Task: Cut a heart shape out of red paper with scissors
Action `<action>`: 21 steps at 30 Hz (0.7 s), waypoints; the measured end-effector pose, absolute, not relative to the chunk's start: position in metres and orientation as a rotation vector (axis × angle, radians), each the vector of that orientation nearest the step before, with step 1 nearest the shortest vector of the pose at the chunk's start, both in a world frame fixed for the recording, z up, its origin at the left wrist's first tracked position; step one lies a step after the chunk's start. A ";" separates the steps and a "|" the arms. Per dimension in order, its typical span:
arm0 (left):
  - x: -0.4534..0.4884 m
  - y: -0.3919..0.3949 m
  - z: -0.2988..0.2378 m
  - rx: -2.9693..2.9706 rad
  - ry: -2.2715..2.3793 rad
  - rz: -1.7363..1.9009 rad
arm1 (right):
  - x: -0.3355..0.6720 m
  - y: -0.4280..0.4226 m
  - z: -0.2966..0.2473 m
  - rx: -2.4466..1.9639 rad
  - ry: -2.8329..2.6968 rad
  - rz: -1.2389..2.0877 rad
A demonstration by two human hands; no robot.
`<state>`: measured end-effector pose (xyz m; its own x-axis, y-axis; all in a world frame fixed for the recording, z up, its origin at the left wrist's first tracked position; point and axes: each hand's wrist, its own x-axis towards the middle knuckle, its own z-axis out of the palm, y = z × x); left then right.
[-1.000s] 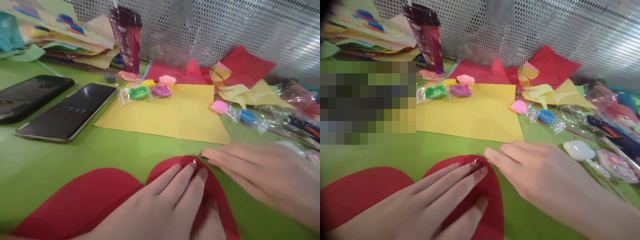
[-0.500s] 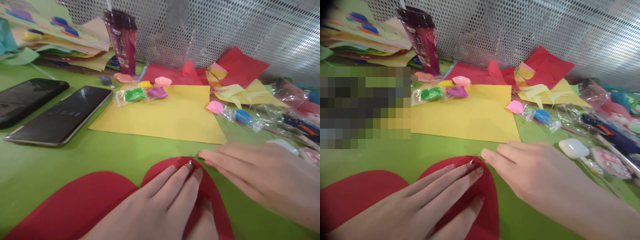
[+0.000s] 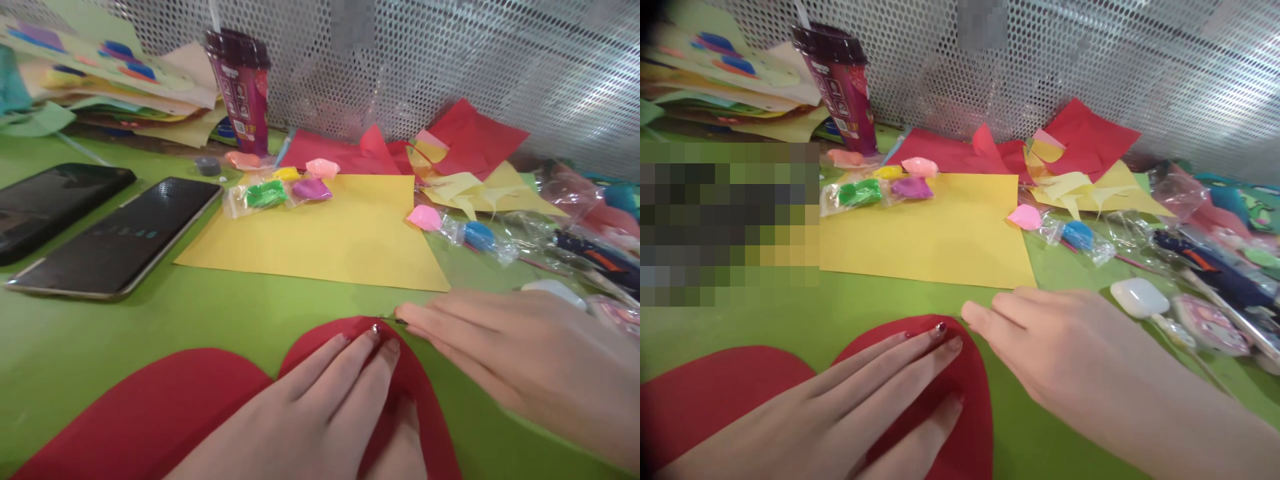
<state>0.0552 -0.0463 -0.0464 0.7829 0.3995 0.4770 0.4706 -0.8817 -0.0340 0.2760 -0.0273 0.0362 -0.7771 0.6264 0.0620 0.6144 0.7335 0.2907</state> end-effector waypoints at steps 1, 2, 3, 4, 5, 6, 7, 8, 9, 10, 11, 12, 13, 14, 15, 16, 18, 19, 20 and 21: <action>0.055 -0.047 -0.047 -2.814 -0.689 -0.708 | 0.276 -0.028 0.037 1.035 2.889 0.457; 0.055 -0.048 -0.047 -2.812 -0.684 -0.711 | 0.276 -0.028 0.037 1.039 2.888 0.447; 0.055 -0.048 -0.047 -2.818 -0.684 -0.707 | 0.276 -0.028 0.037 1.045 2.885 0.437; 0.055 -0.049 -0.046 -2.829 -0.683 -0.702 | 0.275 -0.029 0.038 1.045 2.888 0.433; 0.054 -0.049 -0.044 -2.840 -0.682 -0.698 | 0.275 -0.029 0.038 1.043 2.891 0.431; 0.054 -0.049 -0.043 -2.851 -0.684 -0.692 | 0.274 -0.030 0.038 1.040 2.890 0.436; 0.053 -0.049 -0.041 -2.860 -0.689 -0.686 | 0.274 -0.030 0.039 1.035 2.889 0.446; 0.053 -0.049 -0.039 -2.867 -0.700 -0.681 | 0.274 -0.031 0.040 1.030 2.883 0.460; 0.052 -0.049 -0.038 -2.868 -0.713 -0.680 | 0.274 -0.032 0.041 1.022 2.876 0.470; 0.052 -0.050 -0.037 -2.864 -0.725 -0.685 | 0.274 -0.033 0.041 1.017 2.865 0.474; 0.052 -0.050 -0.037 -2.857 -0.735 -0.688 | 0.274 -0.033 0.042 1.021 2.852 0.471; 0.052 -0.050 -0.037 -2.849 -0.733 -0.692 | 0.273 -0.034 0.042 1.022 2.849 0.468; 0.052 -0.050 -0.037 -2.843 -0.727 -0.689 | 0.273 -0.034 0.043 1.027 2.840 0.457; 0.052 -0.050 -0.038 -2.834 -0.717 -0.692 | 0.273 -0.034 0.043 1.030 2.834 0.451; 0.052 -0.050 -0.038 -2.825 -0.707 -0.694 | 0.272 -0.033 0.042 1.034 2.829 0.452; 0.053 -0.050 -0.038 -2.815 -0.708 -0.694 | 0.272 -0.033 0.042 1.034 2.827 0.458; 0.053 -0.050 -0.038 -2.793 -0.727 -0.698 | 0.271 -0.032 0.042 1.027 2.816 0.470; 0.053 -0.050 -0.038 -2.782 -0.736 -0.704 | 0.271 -0.032 0.042 1.028 2.810 0.476; 0.053 -0.051 -0.037 -2.771 -0.738 -0.714 | 0.271 -0.032 0.042 1.028 2.810 0.485; 0.052 -0.051 -0.037 -2.763 -0.742 -0.718 | 0.271 -0.032 0.042 1.029 2.808 0.488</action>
